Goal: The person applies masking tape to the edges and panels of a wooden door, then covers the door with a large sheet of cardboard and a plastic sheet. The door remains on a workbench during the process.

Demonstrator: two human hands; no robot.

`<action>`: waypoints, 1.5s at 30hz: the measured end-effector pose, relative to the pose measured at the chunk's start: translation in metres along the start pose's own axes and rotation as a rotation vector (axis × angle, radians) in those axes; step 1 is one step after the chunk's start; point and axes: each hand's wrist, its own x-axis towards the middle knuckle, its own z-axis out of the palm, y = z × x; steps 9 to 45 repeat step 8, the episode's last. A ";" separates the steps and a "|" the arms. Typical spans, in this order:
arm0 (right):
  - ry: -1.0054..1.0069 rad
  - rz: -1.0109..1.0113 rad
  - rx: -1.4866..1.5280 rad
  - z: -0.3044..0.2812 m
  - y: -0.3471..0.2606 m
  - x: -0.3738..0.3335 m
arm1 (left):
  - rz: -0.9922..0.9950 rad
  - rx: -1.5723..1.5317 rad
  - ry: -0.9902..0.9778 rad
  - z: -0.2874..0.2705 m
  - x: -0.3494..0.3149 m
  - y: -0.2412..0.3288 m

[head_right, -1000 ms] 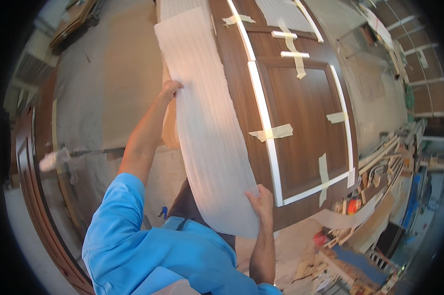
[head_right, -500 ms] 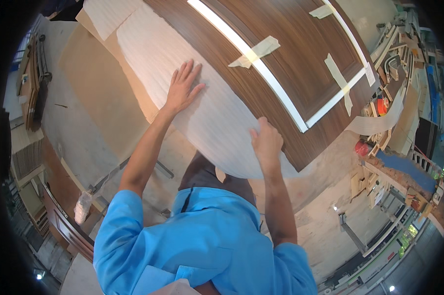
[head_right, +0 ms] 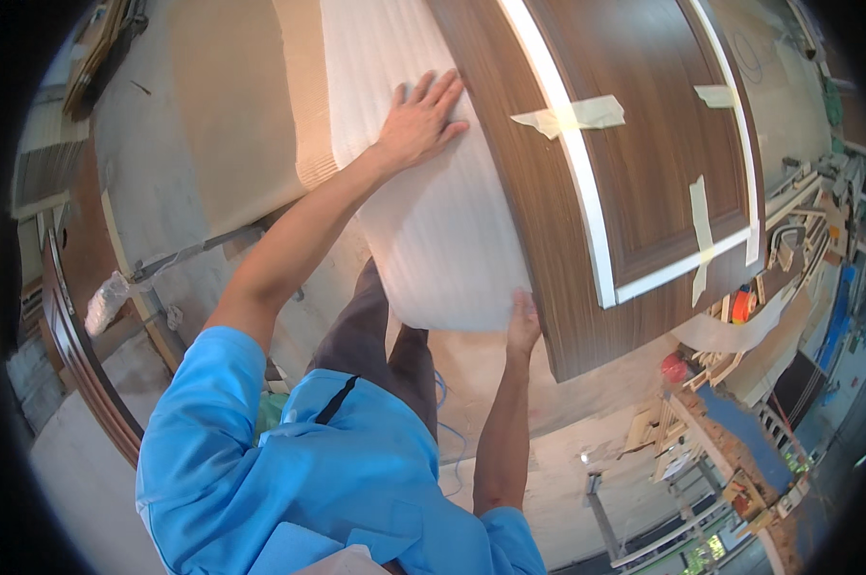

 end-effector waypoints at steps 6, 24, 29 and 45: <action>0.308 -0.017 -0.076 -0.006 0.047 0.057 | 0.052 -0.504 -0.099 0.026 0.071 -0.084; 0.363 0.029 -0.125 -0.053 0.083 0.032 | 0.075 -0.339 0.071 0.034 0.090 -0.103; 0.363 0.029 -0.125 -0.053 0.083 0.032 | 0.075 -0.339 0.071 0.034 0.090 -0.103; 0.363 0.029 -0.125 -0.053 0.083 0.032 | 0.075 -0.339 0.071 0.034 0.090 -0.103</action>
